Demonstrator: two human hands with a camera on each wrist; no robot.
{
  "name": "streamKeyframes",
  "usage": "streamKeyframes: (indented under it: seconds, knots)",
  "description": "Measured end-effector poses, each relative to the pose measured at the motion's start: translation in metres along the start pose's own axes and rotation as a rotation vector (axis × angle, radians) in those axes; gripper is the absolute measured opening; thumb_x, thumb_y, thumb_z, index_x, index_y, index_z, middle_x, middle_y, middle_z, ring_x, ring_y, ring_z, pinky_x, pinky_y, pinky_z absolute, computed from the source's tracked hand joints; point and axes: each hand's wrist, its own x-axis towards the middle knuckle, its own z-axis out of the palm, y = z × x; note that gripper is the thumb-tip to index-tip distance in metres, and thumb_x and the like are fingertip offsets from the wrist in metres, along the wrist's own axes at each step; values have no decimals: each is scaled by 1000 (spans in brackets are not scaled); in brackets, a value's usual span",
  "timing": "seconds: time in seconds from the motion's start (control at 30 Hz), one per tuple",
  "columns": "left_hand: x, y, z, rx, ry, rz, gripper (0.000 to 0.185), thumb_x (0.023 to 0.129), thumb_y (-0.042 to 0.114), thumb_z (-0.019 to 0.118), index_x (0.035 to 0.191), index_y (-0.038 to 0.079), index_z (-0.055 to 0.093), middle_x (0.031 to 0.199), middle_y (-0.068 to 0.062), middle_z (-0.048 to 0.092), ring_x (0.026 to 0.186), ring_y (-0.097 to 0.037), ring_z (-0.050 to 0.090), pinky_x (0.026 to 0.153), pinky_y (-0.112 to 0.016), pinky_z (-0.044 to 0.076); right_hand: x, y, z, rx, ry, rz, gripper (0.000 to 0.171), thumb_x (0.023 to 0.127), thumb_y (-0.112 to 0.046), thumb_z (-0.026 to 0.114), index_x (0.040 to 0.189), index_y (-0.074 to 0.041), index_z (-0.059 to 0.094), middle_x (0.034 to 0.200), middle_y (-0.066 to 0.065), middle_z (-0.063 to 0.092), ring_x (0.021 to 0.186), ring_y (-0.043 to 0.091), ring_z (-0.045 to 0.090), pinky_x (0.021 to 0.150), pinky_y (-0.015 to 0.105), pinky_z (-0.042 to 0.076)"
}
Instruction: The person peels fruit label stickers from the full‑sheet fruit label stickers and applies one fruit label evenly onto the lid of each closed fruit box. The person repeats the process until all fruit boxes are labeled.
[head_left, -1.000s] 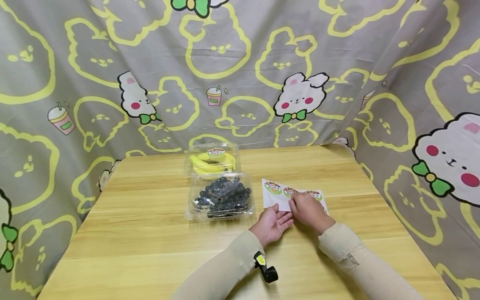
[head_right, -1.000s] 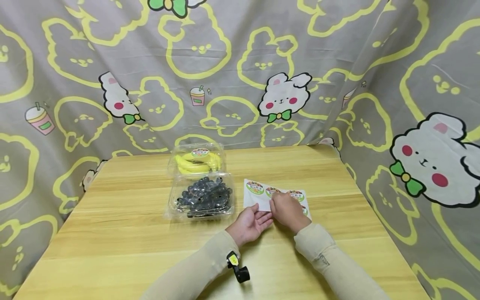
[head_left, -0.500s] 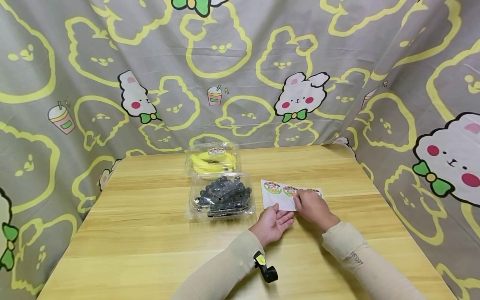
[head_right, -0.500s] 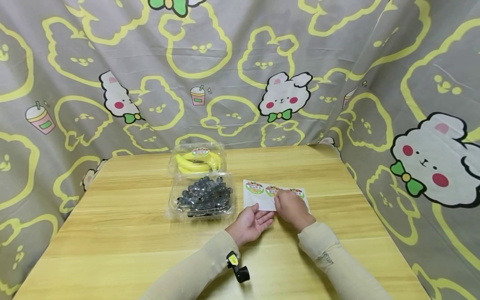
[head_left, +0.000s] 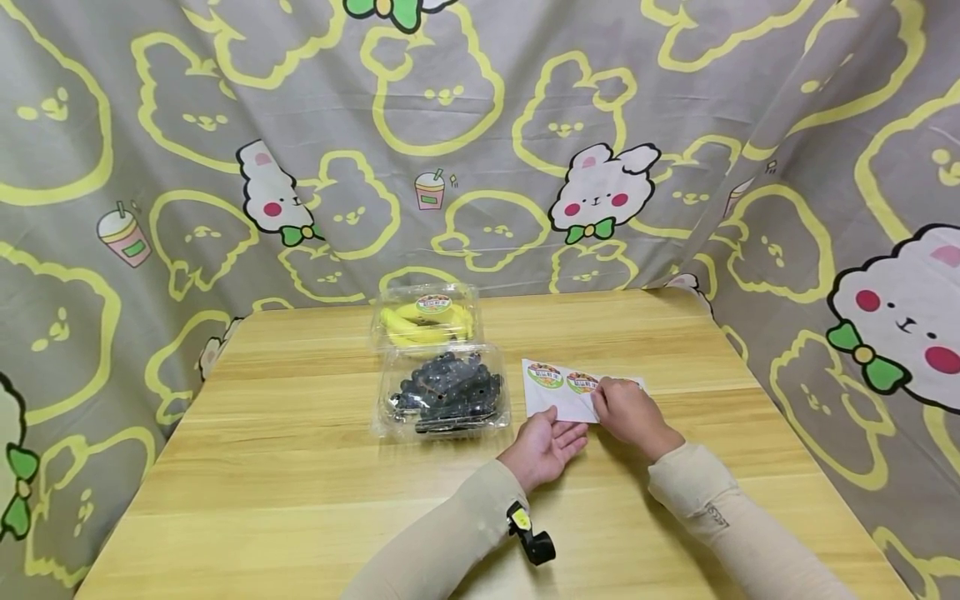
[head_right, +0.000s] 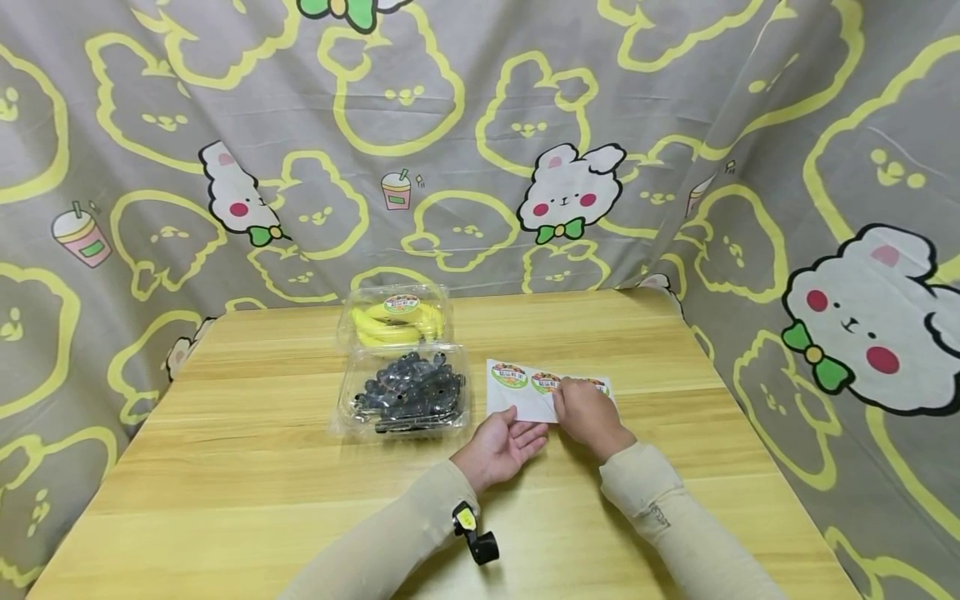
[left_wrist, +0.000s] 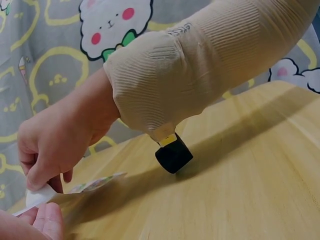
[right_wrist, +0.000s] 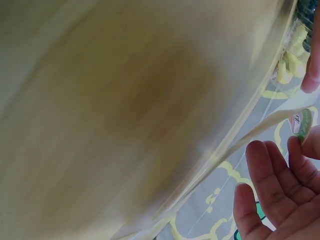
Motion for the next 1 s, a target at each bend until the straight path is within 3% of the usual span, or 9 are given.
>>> streamKeyframes:
  seconds: [0.2, 0.57, 1.0]
  knots:
    - [1, 0, 0, 1, 1, 1, 47, 106, 20, 31, 134, -17, 37, 137, -34, 43, 128, -41, 45, 104, -45, 42, -1, 1, 0, 10, 19, -11, 15, 87, -6, 56, 73, -4, 58, 64, 4, 55, 57, 20, 52, 52, 38, 47]
    - [1, 0, 0, 0, 4, 1, 46, 106, 20, 31, 133, -16, 39, 137, -34, 43, 128, -41, 45, 104, -45, 41, 1, 7, 0, 1, -57, 61, 14, 91, -9, 56, 77, -5, 60, 68, 4, 57, 60, 21, 54, 53, 38, 48]
    - [1, 1, 0, 5, 4, -2, 47, 106, 20, 31, 134, -18, 37, 138, -35, 42, 128, -42, 44, 105, -46, 41, 1, 13, -4, 4, -65, 63, 16, 91, -9, 55, 78, -3, 62, 68, 4, 58, 59, 19, 53, 52, 37, 48]
